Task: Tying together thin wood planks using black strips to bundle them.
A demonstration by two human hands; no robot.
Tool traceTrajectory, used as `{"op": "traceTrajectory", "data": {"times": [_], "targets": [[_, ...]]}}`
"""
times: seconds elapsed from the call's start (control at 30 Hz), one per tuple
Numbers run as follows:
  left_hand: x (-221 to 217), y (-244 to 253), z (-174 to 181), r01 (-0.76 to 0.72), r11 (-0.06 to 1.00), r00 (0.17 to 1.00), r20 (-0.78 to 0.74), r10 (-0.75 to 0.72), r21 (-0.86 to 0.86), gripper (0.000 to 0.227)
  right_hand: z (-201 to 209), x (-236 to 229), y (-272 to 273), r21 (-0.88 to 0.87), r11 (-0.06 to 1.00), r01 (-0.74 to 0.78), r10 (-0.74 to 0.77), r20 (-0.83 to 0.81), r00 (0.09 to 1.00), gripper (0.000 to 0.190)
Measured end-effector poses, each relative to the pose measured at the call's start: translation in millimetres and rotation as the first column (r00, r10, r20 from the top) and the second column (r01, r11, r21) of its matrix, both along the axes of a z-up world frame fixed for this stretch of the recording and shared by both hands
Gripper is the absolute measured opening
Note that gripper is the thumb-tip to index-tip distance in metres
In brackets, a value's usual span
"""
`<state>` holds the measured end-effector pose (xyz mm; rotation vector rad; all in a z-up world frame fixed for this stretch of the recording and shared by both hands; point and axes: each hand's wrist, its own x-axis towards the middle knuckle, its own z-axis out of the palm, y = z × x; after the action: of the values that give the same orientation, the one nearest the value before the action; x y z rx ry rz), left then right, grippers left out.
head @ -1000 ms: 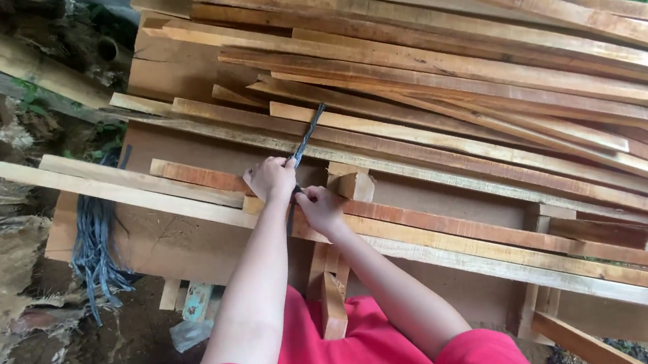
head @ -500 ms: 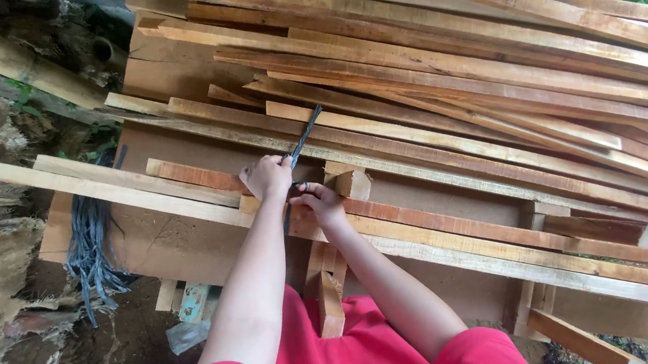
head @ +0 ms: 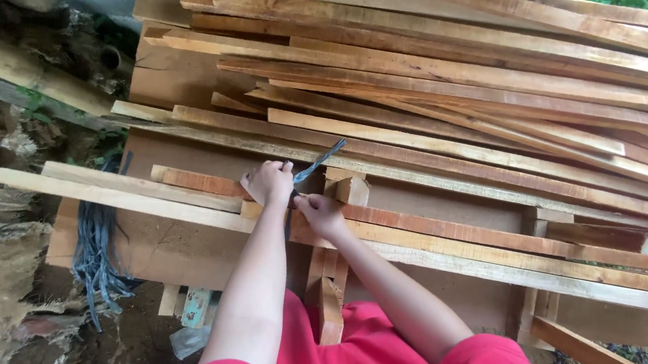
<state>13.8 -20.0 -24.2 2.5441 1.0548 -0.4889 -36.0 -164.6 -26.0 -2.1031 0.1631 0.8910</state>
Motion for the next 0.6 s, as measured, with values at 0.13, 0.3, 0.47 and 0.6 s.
{"op": "traceTrajectory", "data": {"times": [0.13, 0.3, 0.47, 0.6], "targets": [[-7, 4, 3, 0.025, 1.000, 0.991, 0.128, -0.026, 0.006, 0.032, 43, -19, 0, 0.214, 0.960, 0.178, -0.209, 0.131, 0.969, 0.018], [-34, 23, -21, 0.157, 0.983, 0.809, 0.583, -0.073, -0.095, 0.030, 61, -27, 5, 0.282, 0.922, 0.266, -0.303, 0.095, 0.948, 0.021], [-56, 18, 1, 0.179, 0.984, 0.740, 0.661, -0.126, -0.013, 0.023, 65, -17, 8, 0.341, 0.876, 0.340, -0.359, -0.010, 0.933, 0.030], [-63, 6, -2, 0.227, 0.974, 0.769, 0.617, -0.166, -0.021, 0.039, 69, -14, 17, 0.316, 0.862, 0.395, -0.408, -0.026, 0.912, 0.034]]}}
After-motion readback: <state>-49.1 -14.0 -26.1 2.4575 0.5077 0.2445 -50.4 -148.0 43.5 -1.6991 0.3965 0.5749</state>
